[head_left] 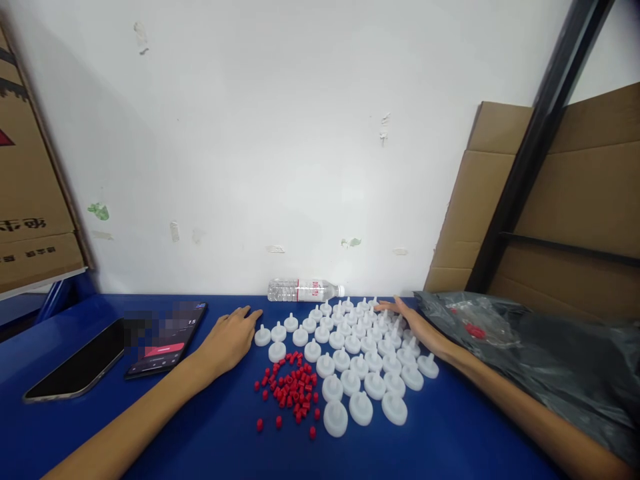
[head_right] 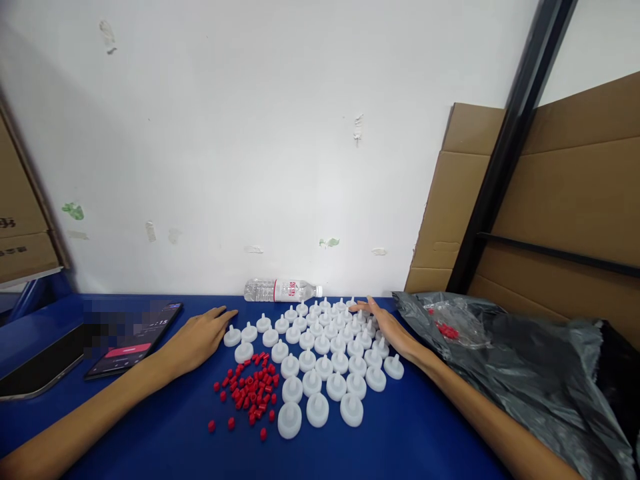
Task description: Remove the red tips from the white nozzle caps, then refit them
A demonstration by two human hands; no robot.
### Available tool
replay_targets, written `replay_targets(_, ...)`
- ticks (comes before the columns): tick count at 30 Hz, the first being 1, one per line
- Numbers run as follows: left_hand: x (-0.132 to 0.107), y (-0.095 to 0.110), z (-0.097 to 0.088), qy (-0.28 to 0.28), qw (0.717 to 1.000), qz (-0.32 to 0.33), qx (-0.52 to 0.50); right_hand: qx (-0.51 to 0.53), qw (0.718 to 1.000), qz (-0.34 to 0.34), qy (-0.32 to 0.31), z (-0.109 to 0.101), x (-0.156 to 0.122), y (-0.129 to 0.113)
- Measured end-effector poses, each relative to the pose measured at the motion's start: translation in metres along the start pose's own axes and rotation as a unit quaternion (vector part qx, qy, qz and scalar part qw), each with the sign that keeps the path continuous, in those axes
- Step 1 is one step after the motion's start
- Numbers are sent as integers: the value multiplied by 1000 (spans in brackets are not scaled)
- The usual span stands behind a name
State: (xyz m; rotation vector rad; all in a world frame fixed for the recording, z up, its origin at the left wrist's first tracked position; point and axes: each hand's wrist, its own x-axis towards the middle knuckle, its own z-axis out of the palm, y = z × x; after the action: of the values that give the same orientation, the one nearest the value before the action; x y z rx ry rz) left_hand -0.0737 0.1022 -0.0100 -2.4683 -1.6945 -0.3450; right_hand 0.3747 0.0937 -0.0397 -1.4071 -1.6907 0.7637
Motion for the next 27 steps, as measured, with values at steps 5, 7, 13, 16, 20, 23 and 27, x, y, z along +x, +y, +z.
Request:
replay_targets(5, 0, -2, -36, 61, 995, -38, -66, 13, 1000, -4, 4, 0, -1, 0)
replay_targets(7, -2, 2, -47, 56, 994, -21, -92, 19, 1000, -8, 12, 1, -2, -1)
replay_targets(13, -10, 17, -48, 12, 990, 29, -136, 51, 996, -36, 67, 2, -4, -8)
replay_targets(16, -11, 18, -49, 23, 989, 29, -143, 36, 989, -64, 129, -3, -5, -18)
replay_targets(20, -17, 30, -62, 78, 984, 25, -159, -37, 967, -122, 222, -11, -21, -55)
replay_targets(23, -30, 55, -70, 193, 946, 57, -256, -156, 924, -215, 273, -2, -47, -99)
replay_targets(27, -52, 93, -67, 229, 881, 170, -376, -284, 852, -378, 225, 36, -86, -150)
